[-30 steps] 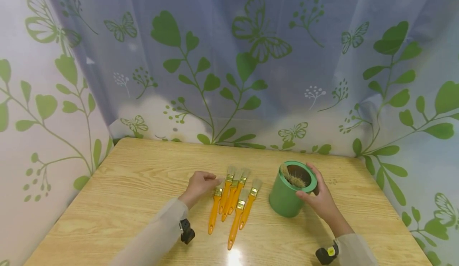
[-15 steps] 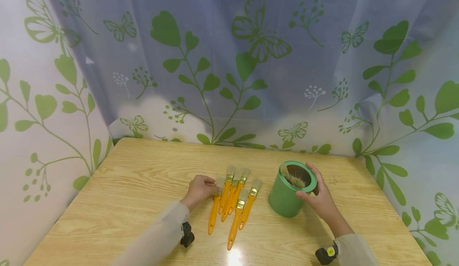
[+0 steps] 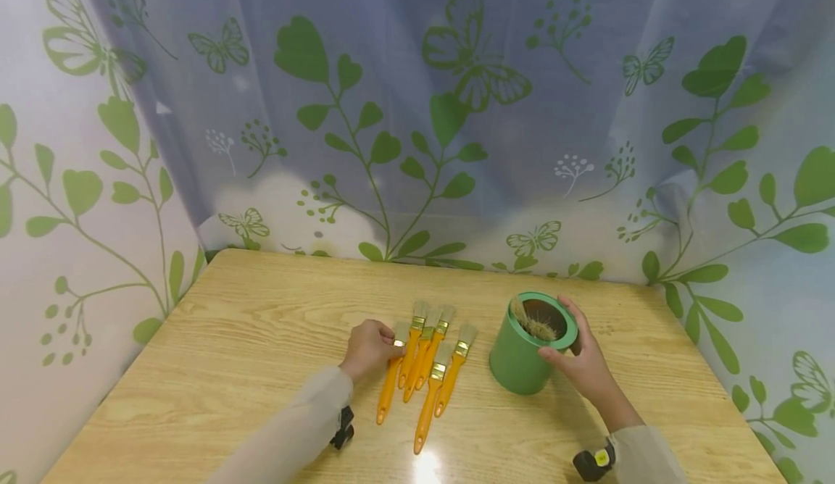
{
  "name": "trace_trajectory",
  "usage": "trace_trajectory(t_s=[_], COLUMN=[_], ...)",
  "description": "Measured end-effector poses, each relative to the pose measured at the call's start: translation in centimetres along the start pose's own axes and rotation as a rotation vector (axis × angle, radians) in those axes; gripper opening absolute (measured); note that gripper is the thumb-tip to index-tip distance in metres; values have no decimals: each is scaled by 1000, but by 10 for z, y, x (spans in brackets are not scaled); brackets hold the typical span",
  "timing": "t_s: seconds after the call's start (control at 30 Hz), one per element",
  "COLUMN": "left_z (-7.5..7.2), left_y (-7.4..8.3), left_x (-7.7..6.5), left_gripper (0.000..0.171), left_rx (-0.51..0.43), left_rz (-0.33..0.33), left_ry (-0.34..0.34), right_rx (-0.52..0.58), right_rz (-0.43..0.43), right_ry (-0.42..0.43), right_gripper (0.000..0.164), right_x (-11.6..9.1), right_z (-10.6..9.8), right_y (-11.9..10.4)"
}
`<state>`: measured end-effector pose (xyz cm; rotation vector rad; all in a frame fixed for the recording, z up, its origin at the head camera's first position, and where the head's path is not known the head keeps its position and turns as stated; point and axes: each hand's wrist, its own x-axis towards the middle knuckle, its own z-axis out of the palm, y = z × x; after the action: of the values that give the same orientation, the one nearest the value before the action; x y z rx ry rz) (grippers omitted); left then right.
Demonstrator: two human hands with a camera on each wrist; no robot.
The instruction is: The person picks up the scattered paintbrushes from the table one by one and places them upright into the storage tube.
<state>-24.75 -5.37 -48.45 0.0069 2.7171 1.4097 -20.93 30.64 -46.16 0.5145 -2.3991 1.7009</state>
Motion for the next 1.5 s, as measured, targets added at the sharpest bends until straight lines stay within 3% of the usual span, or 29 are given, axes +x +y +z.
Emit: trace_trajectory(t_s=[0.23, 0.53, 0.8, 1.2, 1.5], left_z=[1, 0, -9, -25, -32], left_y=[1, -5, 1, 29, 63], left_x=[-1, 0, 3, 12, 13], left_gripper=[22, 23, 18, 20, 21], left_rx=[21, -4, -49, -176, -267], left_rz=[-31, 1, 15, 11, 102], left_ry=[8, -2, 4, -26, -21], right_rx=[-12, -18, -5, -34, -6], right_rz=[17, 16, 12, 29, 16], right_ry=[8, 11, 9, 13, 1], right_gripper=[85, 85, 85, 84, 84], right_x=[-1, -1, -2, -1, -1], right_z=[0, 1, 2, 1, 1], right_y=[-3, -3, -3, -3, -2])
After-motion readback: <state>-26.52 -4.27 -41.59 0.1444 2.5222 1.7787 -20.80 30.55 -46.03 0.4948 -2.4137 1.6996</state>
